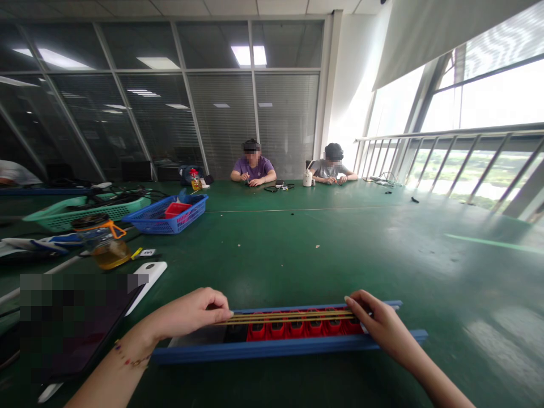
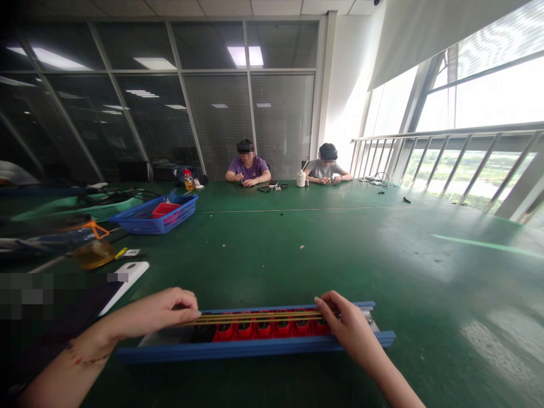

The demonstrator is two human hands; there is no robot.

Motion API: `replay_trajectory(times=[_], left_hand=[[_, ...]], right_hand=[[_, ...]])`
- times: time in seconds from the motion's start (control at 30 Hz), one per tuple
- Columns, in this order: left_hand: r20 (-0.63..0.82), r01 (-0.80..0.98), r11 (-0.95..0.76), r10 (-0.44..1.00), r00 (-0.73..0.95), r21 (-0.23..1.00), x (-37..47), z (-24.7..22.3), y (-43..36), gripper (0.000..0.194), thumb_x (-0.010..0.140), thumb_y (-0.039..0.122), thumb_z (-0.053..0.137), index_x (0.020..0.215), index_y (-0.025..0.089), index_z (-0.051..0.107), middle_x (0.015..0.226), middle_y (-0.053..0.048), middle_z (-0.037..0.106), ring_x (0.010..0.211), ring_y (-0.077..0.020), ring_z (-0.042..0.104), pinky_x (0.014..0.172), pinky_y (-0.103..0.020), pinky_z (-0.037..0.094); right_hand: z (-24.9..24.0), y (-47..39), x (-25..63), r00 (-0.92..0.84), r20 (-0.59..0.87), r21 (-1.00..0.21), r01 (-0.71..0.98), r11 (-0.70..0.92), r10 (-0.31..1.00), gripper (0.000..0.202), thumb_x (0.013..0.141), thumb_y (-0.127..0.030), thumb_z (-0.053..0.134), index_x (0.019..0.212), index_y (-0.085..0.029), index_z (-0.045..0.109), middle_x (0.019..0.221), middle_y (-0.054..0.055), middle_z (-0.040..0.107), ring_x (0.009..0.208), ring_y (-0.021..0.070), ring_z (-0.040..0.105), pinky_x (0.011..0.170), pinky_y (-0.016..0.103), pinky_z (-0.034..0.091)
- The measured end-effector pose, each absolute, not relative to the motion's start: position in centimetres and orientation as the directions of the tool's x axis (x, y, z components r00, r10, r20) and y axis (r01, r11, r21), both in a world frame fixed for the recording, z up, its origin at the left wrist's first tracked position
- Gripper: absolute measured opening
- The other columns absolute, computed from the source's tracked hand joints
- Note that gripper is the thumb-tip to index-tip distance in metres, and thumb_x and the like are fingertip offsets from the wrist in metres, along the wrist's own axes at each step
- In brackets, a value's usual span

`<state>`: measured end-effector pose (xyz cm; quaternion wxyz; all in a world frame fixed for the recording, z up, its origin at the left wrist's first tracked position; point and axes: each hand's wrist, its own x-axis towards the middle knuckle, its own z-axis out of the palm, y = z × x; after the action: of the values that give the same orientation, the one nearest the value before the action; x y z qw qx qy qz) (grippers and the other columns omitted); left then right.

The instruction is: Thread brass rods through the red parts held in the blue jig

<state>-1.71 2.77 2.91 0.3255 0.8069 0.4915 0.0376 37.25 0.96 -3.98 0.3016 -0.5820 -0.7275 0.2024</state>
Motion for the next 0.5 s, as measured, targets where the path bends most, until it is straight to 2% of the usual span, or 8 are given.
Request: replay_trajectory(times=[0.1, 0.3, 0.5], left_hand=[[-0.180, 0.795, -0.357, 0.851, 0.493, 0.489, -1.4, 3.5, 2.3, 0.033, 0.080, 0.044, 0.044, 0.072, 0.020, 0.064, 0.079, 0.000, 0.058, 0.072, -0.0127, 0.054, 0.063, -0.019, 0.036], [-0.056, 0.834, -0.424, 0.880, 0.471, 0.353, 0.0, 4.2, 1.3, 0.022, 0.081, 0.033, 0.044, 0.076, 0.023, 0.063, 0.080, 0.001, 0.061, 0.075, -0.0137, 0.056, 0.067, -0.021, 0.037], [0.119, 0.818, -0.516, 0.856, 0.503, 0.253, 0.4, 4.9, 0.4, 0.026, 0.087, 0.027, 0.035, 0.087, 0.027, 0.061, 0.086, 0.001, 0.058, 0.077, -0.0115, 0.056, 0.067, -0.019, 0.038]], right_hand=[[-3.9, 1.0, 37.2, -0.145, 0.197, -0.648, 0.723, 0.240, 0.970, 0.030, 0.087, -0.047, 0.038, 0.078, -0.022, 0.053, 0.066, -0.002, 0.058, 0.061, 0.0141, 0.053, 0.056, 0.021, 0.040], [-3.8, 1.0, 37.2, -0.145, 0.214, -0.641, 0.725, 0.250, 0.966, 0.031, 0.086, -0.047, 0.038, 0.077, -0.022, 0.053, 0.064, -0.002, 0.057, 0.059, 0.0139, 0.052, 0.055, 0.021, 0.040], [-3.7, 0.9, 37.2, -0.144, 0.204, -0.663, 0.707, 0.245, 0.968, 0.030, 0.086, -0.047, 0.039, 0.079, -0.022, 0.054, 0.066, -0.002, 0.059, 0.060, 0.0142, 0.054, 0.055, 0.022, 0.042]])
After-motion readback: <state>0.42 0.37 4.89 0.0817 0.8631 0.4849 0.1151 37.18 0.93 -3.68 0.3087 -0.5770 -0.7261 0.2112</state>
